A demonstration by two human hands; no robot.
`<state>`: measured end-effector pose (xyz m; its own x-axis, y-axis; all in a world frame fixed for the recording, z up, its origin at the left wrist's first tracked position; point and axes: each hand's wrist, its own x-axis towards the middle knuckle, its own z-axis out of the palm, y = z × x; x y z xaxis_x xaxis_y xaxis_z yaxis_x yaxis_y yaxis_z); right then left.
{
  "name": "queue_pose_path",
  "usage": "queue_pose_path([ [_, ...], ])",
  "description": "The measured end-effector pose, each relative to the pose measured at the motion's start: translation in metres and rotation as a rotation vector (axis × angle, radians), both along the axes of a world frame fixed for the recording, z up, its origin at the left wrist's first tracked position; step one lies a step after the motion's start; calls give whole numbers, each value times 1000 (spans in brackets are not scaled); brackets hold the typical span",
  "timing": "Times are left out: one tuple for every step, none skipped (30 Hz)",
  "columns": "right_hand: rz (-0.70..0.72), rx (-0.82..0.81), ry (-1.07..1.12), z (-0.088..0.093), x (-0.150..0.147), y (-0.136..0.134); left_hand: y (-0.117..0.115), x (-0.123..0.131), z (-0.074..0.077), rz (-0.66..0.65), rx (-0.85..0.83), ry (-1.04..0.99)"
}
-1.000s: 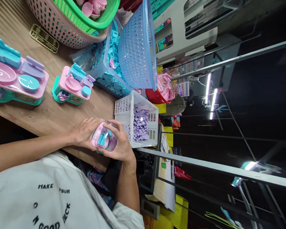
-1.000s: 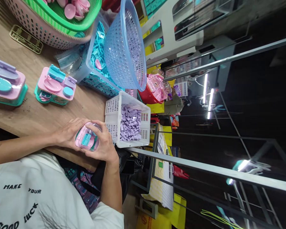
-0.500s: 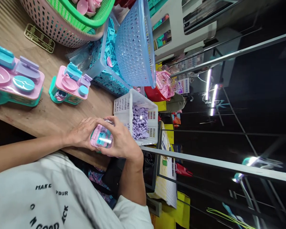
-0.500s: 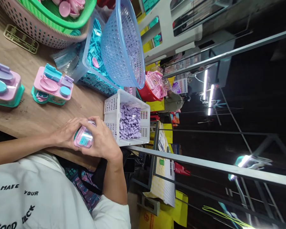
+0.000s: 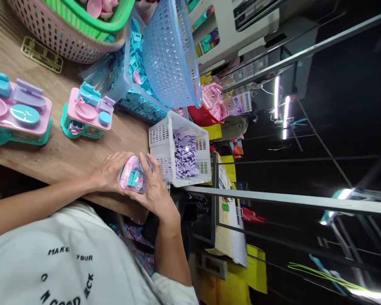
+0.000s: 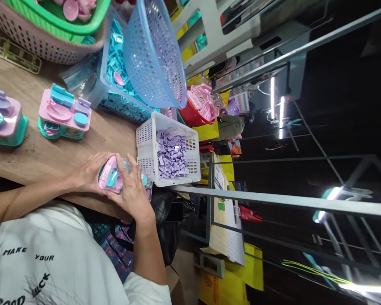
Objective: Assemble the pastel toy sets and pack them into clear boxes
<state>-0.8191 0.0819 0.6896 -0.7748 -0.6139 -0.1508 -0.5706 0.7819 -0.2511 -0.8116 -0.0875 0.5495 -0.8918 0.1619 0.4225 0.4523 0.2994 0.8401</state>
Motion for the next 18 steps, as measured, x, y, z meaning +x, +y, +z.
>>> queue_pose_path([
  [-17, -34, 1, -4, 3, 0, -1, 0, -1, -9, 9, 0],
  [-27, -73, -11, -8, 4, -1, -1, 0, -3, -15, 22, -4],
  [-33, -116, -29, -12, 4, -2, -2, 0, -4, -18, 38, -5],
  [-40, -159, -50, -15, 3, -3, -3, 0, -6, -15, 56, -3],
  [-50, -201, -66, -17, 0, -5, -5, -1, -8, -11, 71, 7],
  [-64, -238, -77, -20, -2, -7, -6, -2, -9, -15, 79, 27],
  [-81, -274, -80, -21, -5, -9, -8, -3, -10, -22, 80, 44],
  [-95, -310, -82, -23, -7, -11, -10, -4, -11, -30, 73, 53],
  [-98, -342, -86, -23, -9, -12, -11, -5, -11, -30, 64, 48],
  [-96, -369, -92, -24, -11, -14, -13, -5, -11, -18, 56, 29],
  [-91, -393, -93, -24, -11, -16, -14, -5, -10, -2, 49, 2],
  [-85, -407, -92, -24, -10, -18, -15, -4, -9, 16, 46, -26],
  [-89, -417, -81, -25, -8, -21, -15, -3, -9, 32, 45, -47],
  [-104, -426, -53, -26, -6, -25, -17, -2, -8, 46, 45, -58],
  [-130, -436, -6, -28, -3, -29, -18, -1, -7, 64, 42, -61],
  [-166, -450, 54, -31, -1, -34, -19, 0, -6, 84, 35, -57],
  [-204, -464, 118, -33, 2, -39, -20, 1, -5, 111, 30, -50],
  [-242, -479, 177, -36, 3, -45, -21, 2, -3, 140, 27, -42],
])
